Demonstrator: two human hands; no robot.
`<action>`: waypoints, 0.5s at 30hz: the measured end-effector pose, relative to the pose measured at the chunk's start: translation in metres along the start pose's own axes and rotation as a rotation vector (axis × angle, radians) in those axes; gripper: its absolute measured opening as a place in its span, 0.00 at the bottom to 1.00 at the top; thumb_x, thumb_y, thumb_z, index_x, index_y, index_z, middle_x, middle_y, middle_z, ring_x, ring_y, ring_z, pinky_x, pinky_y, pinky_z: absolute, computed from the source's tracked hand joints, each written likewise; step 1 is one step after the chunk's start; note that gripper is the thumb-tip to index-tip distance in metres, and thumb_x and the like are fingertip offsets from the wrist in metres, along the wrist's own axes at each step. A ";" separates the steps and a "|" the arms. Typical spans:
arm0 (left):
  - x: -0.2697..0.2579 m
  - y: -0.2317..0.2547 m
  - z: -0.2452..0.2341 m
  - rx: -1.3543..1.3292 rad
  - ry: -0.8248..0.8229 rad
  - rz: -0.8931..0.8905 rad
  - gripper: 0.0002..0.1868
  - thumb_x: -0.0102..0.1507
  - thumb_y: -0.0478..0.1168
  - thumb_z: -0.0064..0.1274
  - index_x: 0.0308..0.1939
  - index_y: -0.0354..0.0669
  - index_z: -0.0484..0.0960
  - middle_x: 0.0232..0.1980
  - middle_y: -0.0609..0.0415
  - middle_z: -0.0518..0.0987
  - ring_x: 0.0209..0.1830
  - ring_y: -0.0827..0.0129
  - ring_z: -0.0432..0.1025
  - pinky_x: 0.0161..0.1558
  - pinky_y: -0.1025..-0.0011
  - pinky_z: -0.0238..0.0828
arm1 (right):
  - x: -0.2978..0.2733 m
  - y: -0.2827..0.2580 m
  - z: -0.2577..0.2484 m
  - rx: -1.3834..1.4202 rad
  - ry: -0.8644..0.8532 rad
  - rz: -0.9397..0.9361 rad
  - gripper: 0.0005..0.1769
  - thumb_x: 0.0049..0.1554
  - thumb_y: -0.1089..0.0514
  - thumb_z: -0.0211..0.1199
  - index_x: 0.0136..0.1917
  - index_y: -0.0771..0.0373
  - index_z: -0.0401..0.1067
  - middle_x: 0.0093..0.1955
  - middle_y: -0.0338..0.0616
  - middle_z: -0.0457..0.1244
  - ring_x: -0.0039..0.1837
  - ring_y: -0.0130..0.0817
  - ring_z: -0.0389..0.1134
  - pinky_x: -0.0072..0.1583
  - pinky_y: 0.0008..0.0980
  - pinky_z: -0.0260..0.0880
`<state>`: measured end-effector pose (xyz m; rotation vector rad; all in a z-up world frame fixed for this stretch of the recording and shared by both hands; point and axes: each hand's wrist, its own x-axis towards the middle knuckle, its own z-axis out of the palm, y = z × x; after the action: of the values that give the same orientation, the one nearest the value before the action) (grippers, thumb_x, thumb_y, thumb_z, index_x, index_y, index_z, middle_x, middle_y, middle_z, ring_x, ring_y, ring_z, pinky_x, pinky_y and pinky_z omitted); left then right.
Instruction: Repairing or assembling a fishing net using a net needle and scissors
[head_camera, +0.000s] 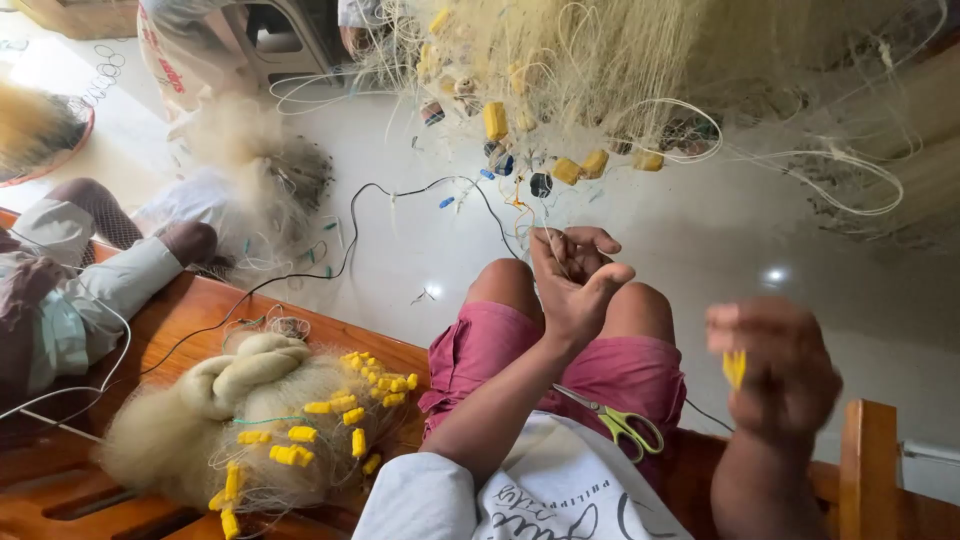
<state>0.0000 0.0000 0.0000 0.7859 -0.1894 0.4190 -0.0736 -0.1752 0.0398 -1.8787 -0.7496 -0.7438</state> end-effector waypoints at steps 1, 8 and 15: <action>-0.001 0.000 -0.001 0.000 -0.001 0.000 0.36 0.54 0.48 0.69 0.36 0.52 0.48 0.38 0.47 0.76 0.21 0.82 0.51 0.26 0.82 0.45 | 0.008 0.006 0.004 0.000 0.001 -0.001 0.14 0.53 0.53 0.53 0.48 0.62 0.71 0.54 0.52 0.64 0.54 0.40 0.69 0.57 0.35 0.71; -0.007 0.000 0.000 0.072 -0.090 -0.026 0.39 0.49 0.45 0.71 0.38 0.51 0.47 0.44 0.45 0.75 0.28 0.81 0.57 0.29 0.82 0.58 | 0.058 0.013 0.032 -0.333 -0.036 0.193 0.08 0.64 0.67 0.65 0.56 0.73 0.78 0.50 0.54 0.67 0.49 0.39 0.69 0.51 0.33 0.69; 0.000 0.000 0.007 0.112 -0.096 0.029 0.41 0.44 0.42 0.75 0.39 0.47 0.52 0.42 0.49 0.77 0.20 0.80 0.66 0.32 0.85 0.73 | 0.073 0.030 0.041 -0.124 0.010 0.101 0.05 0.60 0.67 0.70 0.51 0.70 0.80 0.41 0.52 0.66 0.41 0.39 0.69 0.46 0.35 0.70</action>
<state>0.0000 -0.0048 0.0052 0.9156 -0.2693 0.4226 0.0022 -0.1352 0.0637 -2.0073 -0.6094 -0.7494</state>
